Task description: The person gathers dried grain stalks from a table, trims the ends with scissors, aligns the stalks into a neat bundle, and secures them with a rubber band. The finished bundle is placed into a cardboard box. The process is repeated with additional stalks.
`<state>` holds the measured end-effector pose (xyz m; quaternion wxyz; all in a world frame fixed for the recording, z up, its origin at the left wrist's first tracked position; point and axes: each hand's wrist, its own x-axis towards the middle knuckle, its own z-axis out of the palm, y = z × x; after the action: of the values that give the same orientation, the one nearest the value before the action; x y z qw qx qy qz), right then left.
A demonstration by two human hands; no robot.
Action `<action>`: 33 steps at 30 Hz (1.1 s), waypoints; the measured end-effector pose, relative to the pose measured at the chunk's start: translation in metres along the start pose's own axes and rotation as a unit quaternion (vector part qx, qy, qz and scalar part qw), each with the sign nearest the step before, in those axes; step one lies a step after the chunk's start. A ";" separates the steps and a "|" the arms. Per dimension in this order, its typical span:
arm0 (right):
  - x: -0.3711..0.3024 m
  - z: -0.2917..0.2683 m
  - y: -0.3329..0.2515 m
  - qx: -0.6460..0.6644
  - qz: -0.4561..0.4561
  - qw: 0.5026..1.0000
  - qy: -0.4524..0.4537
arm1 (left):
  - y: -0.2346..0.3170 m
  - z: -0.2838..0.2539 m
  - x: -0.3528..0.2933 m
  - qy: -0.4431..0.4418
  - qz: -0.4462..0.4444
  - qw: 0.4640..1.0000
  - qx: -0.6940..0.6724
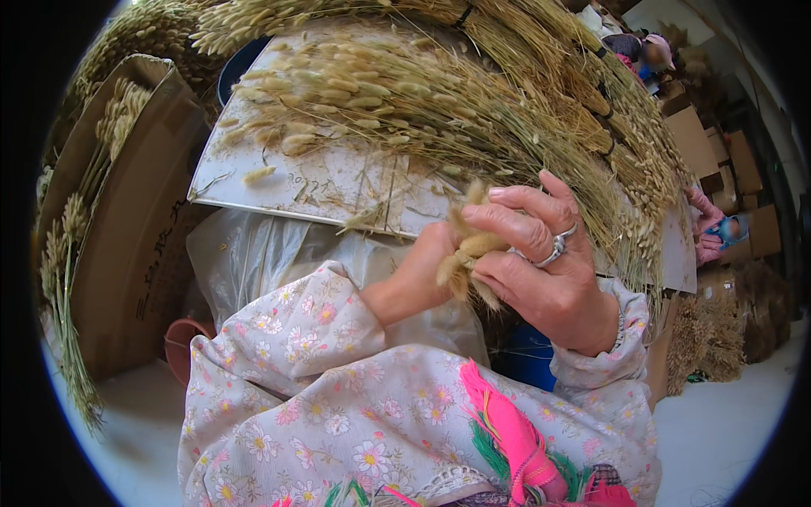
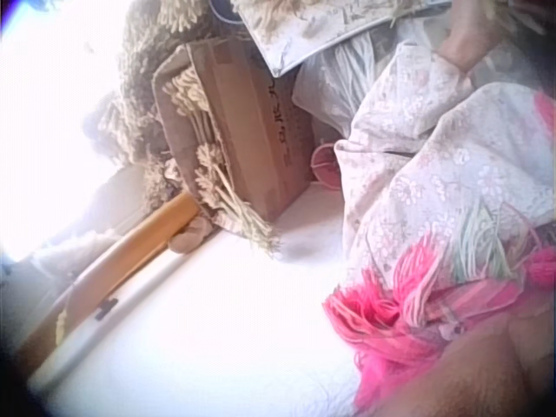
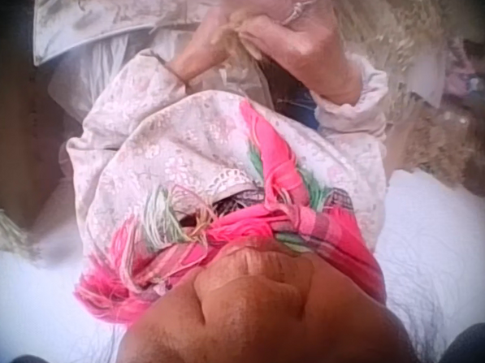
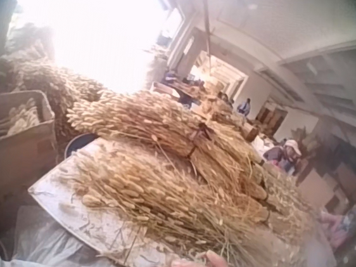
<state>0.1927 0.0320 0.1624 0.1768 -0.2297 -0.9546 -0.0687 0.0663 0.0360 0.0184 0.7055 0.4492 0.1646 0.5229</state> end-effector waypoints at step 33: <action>0.009 0.019 -0.006 0.072 -0.048 0.995 -0.043 | -0.007 0.000 0.003 -0.001 0.309 0.885 0.349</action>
<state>0.1768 0.0348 0.1481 0.1482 -0.1727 -0.9737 0.0022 0.0717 0.0377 0.0136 0.3064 0.6951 0.1884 0.6224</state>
